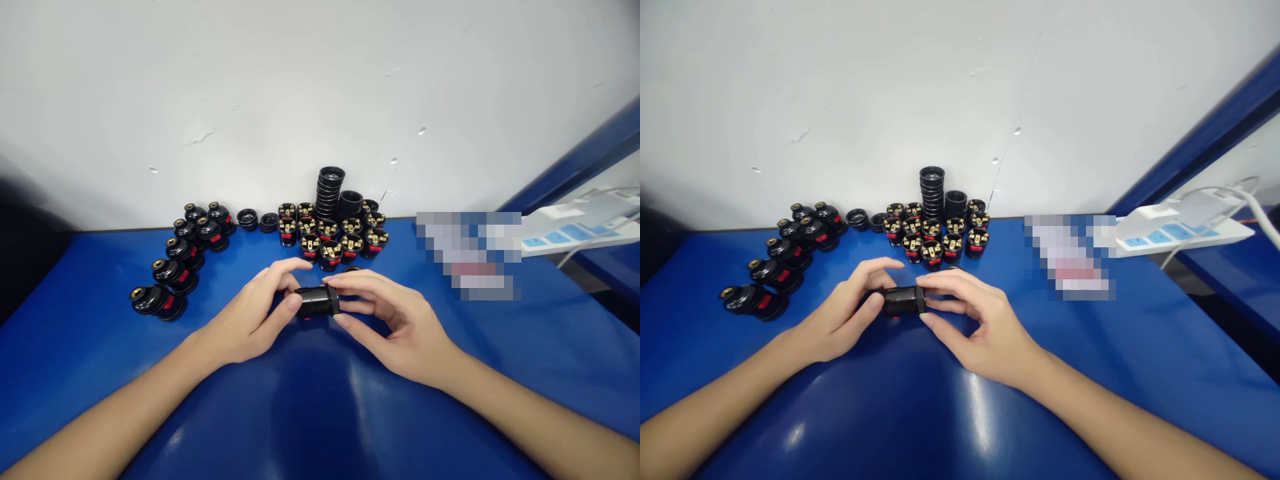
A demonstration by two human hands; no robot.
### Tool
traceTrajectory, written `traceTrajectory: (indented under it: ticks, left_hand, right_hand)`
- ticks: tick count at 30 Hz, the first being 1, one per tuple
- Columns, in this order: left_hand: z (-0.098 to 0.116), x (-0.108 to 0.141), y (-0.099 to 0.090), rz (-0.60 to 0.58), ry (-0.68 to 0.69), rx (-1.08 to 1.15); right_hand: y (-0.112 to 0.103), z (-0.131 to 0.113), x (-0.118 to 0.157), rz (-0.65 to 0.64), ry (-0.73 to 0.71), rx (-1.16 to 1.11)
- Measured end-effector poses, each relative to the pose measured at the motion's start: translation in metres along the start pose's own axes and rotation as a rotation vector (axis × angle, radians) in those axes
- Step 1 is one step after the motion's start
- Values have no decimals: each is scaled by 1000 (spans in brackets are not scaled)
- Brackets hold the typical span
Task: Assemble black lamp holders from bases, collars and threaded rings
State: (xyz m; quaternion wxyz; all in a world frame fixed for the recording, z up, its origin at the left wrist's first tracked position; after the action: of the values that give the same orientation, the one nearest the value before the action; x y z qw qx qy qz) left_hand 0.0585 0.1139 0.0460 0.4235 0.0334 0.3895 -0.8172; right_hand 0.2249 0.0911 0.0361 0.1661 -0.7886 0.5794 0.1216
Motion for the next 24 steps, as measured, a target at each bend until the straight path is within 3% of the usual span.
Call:
traceTrajectory:
  ticks: [3,8,13,18,24]
  left_hand:
    - [-3,0,2,-2,-19,-27]
    - [0,2,-9,127,59,-54]
    - [-6,1,-3,60,-7,-41]
    - [5,2,-10,165,132,-8]
    - [-2,-1,0,58,38,-24]
  right_hand:
    - [0,-1,0,-8,-23,12]
    - [-2,1,-1,15,-4,-23]
    - [-2,1,0,2,-20,3]
    - [-2,0,-1,5,-23,-4]
    - [-1,-2,-2,11,-33,-11]
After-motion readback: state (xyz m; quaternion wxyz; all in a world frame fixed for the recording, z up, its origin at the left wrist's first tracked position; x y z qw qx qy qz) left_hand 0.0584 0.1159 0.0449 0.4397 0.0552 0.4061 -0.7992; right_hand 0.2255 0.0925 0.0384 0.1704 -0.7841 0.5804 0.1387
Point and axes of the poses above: each hand's wrist, its own x-axis away from the middle knuckle, its own y-axis out of the palm, z = x × y, the point moved 10 cm from there along -x, towards the middle knuckle, and after that the axes turned 2 degrees about z, right-handed, at the moved point
